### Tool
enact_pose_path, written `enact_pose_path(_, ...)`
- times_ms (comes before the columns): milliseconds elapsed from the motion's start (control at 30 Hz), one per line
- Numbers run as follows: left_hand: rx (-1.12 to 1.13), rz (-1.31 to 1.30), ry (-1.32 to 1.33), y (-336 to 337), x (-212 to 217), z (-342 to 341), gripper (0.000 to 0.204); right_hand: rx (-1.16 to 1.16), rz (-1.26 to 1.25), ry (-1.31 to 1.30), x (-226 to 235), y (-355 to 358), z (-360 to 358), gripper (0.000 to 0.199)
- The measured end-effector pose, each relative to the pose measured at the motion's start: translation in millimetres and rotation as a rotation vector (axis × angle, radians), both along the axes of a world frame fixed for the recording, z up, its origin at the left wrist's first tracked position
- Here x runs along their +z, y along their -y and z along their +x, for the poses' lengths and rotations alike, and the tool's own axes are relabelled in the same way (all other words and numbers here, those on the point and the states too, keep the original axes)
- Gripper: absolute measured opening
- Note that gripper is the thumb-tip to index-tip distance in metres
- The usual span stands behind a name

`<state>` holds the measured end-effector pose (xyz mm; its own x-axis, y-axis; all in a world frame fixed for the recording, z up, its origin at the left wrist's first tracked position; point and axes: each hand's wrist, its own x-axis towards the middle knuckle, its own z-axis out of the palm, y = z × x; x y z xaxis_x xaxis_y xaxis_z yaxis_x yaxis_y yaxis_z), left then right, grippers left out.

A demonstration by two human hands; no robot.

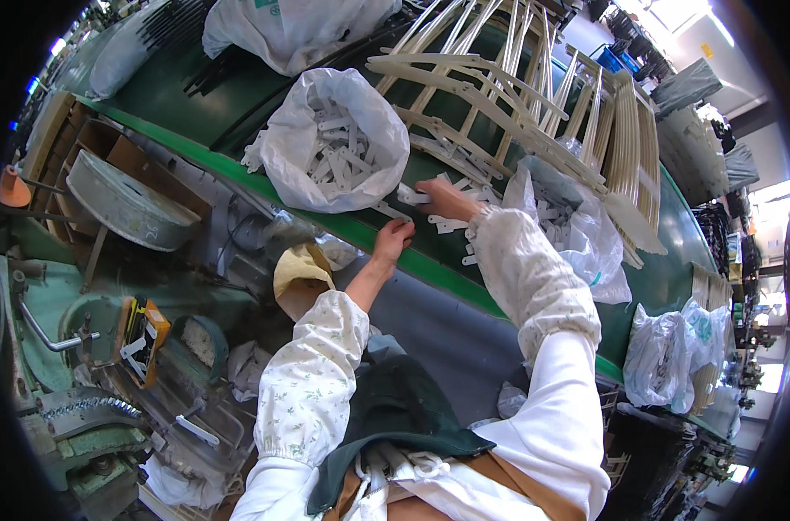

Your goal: The person repeatedly places small white plastic pieces into a press machine, activates the press, removes the processed pieces, and deposits them into a nearby bag. The cycle continues with consistent hand movements and machine operation.

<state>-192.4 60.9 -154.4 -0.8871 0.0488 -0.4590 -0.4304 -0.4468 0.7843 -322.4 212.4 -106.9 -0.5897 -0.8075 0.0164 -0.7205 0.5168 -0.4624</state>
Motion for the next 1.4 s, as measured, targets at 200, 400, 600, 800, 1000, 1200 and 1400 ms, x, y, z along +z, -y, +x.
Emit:
enact_pose_path(200, 0.019, 0.730, -0.117, -17.0, 23.8, -29.4, 0.050, -0.316, -0.114, 0.374, 43.9, 15.5, 30.9, 0.036)
enact_pose_path(400, 0.024, 0.646, -0.117, -25.3, 32.4, -33.5, 0.039, -0.228, -0.154, -0.039, 45.0, -8.7, 49.5, 0.025)
enact_pose_path(600, -0.041, 0.214, -0.174, -4.6, 53.2, 8.5, 0.038, -0.581, -0.443, 0.133, 113.2, -2.9, 103.8, 0.024)
enact_pose_path(800, -0.148, 0.072, -0.246, 50.9, 123.1, 114.4, 0.035, -0.324, -0.528, 0.811, 147.1, 56.1, 147.0, 0.022)
enact_pose_path(1000, 0.317, 0.184, -0.258, 85.0, 159.5, 216.9, 0.037, -0.193, -0.585, 0.800, 165.4, 135.3, 212.2, 0.012)
enact_pose_path(1200, 0.677, 0.014, -0.320, 110.0, 170.0, 302.1, 0.016, 0.185, -0.430, 0.721, 183.6, 212.0, 272.5, 0.016)
enact_pose_path(1400, 0.712, 0.048, -0.428, 123.8, 175.4, 352.9, 0.031, 0.338, -0.381, 0.982, 167.6, 253.4, 309.7, 0.014)
